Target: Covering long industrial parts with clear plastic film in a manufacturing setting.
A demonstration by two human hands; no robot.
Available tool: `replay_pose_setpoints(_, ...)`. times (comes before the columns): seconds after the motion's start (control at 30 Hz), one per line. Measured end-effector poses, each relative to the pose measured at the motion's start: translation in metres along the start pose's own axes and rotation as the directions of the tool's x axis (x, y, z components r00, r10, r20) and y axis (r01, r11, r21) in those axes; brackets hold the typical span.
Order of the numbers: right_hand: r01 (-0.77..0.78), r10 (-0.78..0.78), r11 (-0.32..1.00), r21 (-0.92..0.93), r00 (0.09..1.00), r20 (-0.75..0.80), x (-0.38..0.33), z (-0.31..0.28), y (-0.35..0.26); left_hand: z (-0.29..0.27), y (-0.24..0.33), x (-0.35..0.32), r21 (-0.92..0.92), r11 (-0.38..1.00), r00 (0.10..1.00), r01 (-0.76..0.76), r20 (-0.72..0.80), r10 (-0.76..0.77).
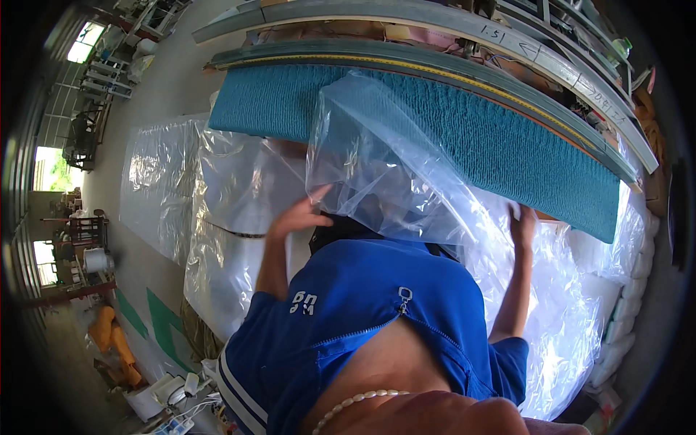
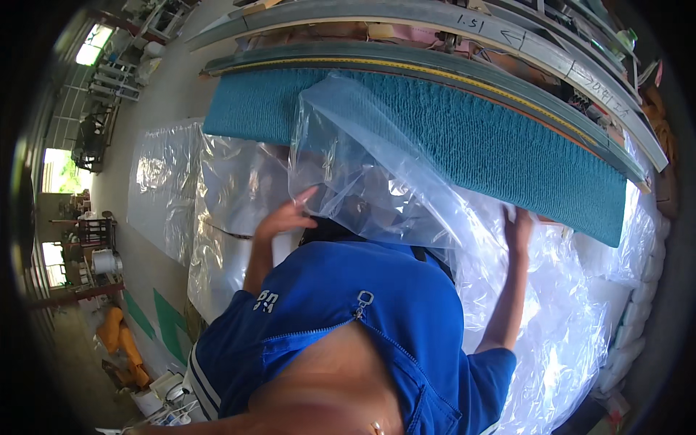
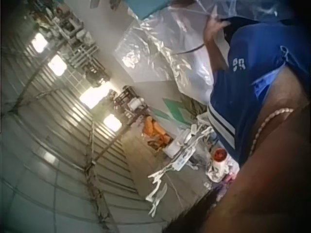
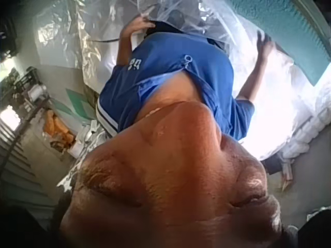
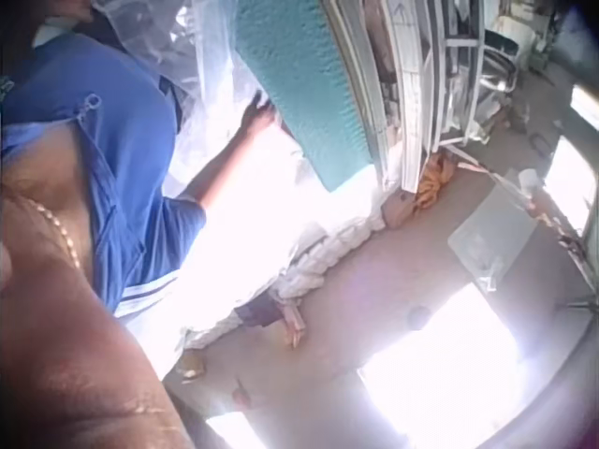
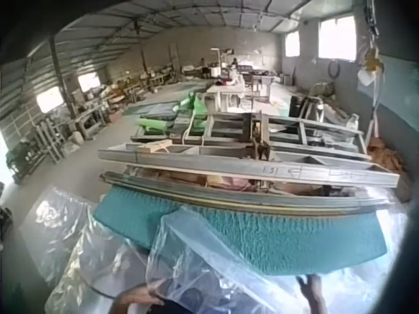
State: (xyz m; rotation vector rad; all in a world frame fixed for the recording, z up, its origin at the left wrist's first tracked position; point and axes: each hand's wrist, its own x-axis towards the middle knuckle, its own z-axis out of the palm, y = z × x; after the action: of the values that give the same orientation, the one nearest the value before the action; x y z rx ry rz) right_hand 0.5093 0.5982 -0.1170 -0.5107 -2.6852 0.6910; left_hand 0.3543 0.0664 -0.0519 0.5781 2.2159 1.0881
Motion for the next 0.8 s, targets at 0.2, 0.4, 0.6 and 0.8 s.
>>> replay_pose_setpoints(0.2, -0.511, 0.132, 0.52, 0.684, 0.84, 0.527, 0.002, 0.135, 0.032, 0.033, -0.035, 0.044, -0.143, 0.979, 0.956, -0.147, -0.275, 0.103)
replay_pose_setpoints(0.4, -0.536, 0.515, 0.844, -0.019, 0.819, -0.253, -0.127, -0.03, 0.268, -0.059, -0.01, 0.011, 0.08, 0.997, 0.546, -0.016, -0.834, 0.076)
replay_pose_setpoints(0.6, -0.709, 0.941, 0.337, 0.62, 0.269, -0.205, -0.341, -0.249, 0.281, -0.05, 0.027, 0.013, -0.038, 0.985, 0.287, -0.169, -0.958, 0.012)
replay_pose_setpoints(0.8, -0.375, 0.64, 0.485, -0.79, 0.768, 0.029, -0.368, -0.245, 0.288, -0.081, 0.096, 0.024, -0.276, 0.433, 0.28, -0.858, -0.958, -0.056)
